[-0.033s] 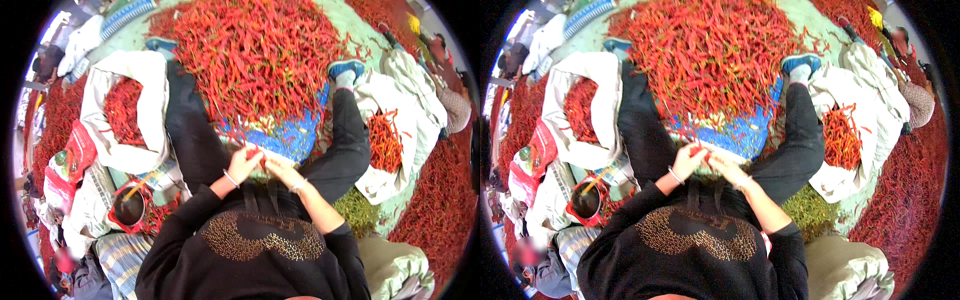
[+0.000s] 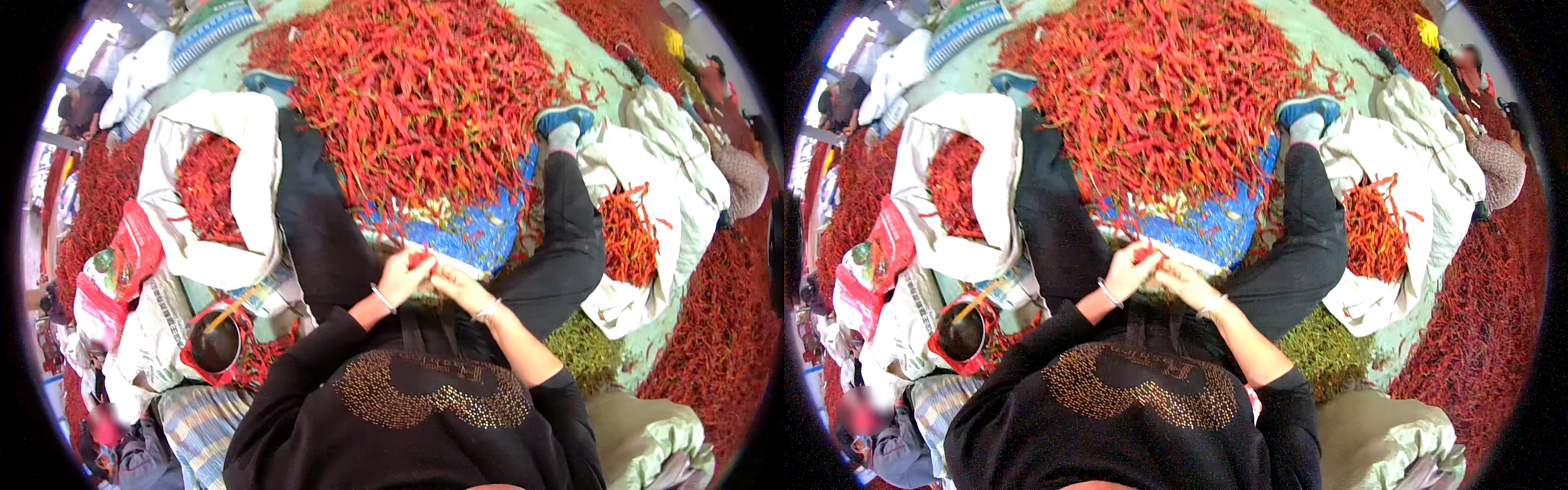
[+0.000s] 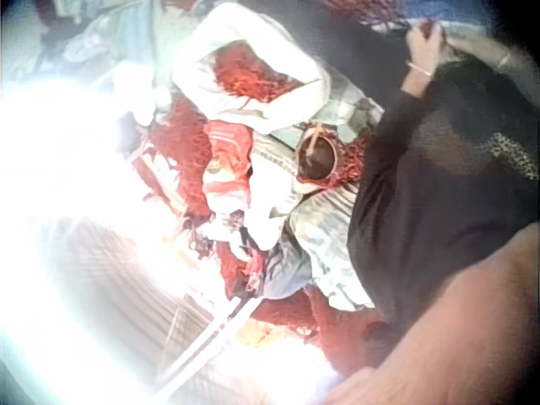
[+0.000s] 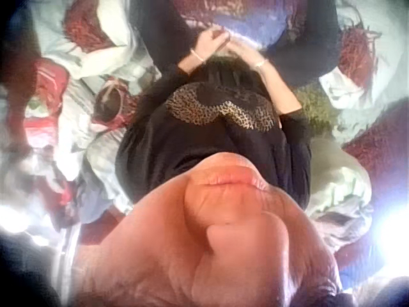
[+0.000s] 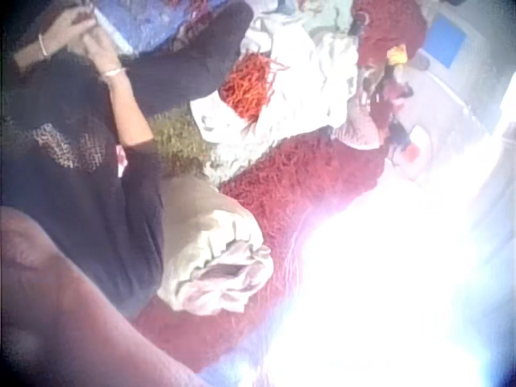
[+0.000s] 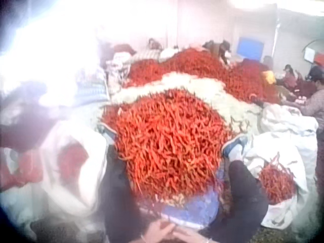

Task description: The person sits cross-legged on the floor and repeatedly picks up dried red chili peppers, removes the stems by hand, and drops the peppers into a pile. The stems are discarded separately.

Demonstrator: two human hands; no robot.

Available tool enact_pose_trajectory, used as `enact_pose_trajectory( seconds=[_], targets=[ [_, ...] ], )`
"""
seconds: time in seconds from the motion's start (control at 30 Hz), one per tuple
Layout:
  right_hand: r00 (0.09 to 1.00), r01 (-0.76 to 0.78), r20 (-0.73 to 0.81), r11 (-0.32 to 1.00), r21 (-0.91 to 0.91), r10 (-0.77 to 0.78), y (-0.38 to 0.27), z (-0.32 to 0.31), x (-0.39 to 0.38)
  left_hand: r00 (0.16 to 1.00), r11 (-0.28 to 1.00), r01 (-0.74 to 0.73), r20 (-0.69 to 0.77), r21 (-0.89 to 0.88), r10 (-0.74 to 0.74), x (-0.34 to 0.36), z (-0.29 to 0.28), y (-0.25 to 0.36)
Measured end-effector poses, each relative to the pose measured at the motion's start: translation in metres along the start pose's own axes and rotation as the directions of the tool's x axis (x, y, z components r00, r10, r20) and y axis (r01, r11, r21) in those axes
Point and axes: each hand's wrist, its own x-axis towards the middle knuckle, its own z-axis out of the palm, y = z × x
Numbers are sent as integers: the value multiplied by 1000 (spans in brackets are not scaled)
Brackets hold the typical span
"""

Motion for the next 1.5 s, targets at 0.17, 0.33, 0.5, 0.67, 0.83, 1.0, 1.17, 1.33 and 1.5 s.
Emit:
enact_pose_trajectory(
  seconds=[0.17,0.33,0.5,0.67,0.83,1.0,1.17,1.33,1.5],
  targets=[
    [956,-61,-288,997,-49,45,-68,-4,-46,999,997,-40,-5,62,40,-8,4,1],
    [670,733,-678,420,536,-304,-105,-166,-138,994,991,-67,-91,-114,57,-18,-7,-1],
    [788,534,-529,777,333,-315,-122,-84,-132,998,978,31,-51,-207,-42,-20,-14,-10],
    [737,576,85,689,440,-671,-222,110,-105,994,964,51,-79,-260,-74,-25,-32,-19],
    [374,303,534,644,703,-758,-269,205,-132,961,997,16,-273,-79,-37,-19,-40,-49],
    [257,248,550,604,757,-795,-245,233,-133,1000,939,-10,-25,-343,1,-28,-42,-14],
    [399,230,548,659,716,-735,-231,212,-112,989,915,146,34,-376,-144,-29,-36,-11],
    [841,388,227,840,380,-491,-193,119,-49,980,912,186,5,-366,-198,-21,-48,-18],
    [455,68,-797,908,-414,-397,-32,-131,15,945,870,314,37,-380,-326,2,-28,-17]
  ],
)
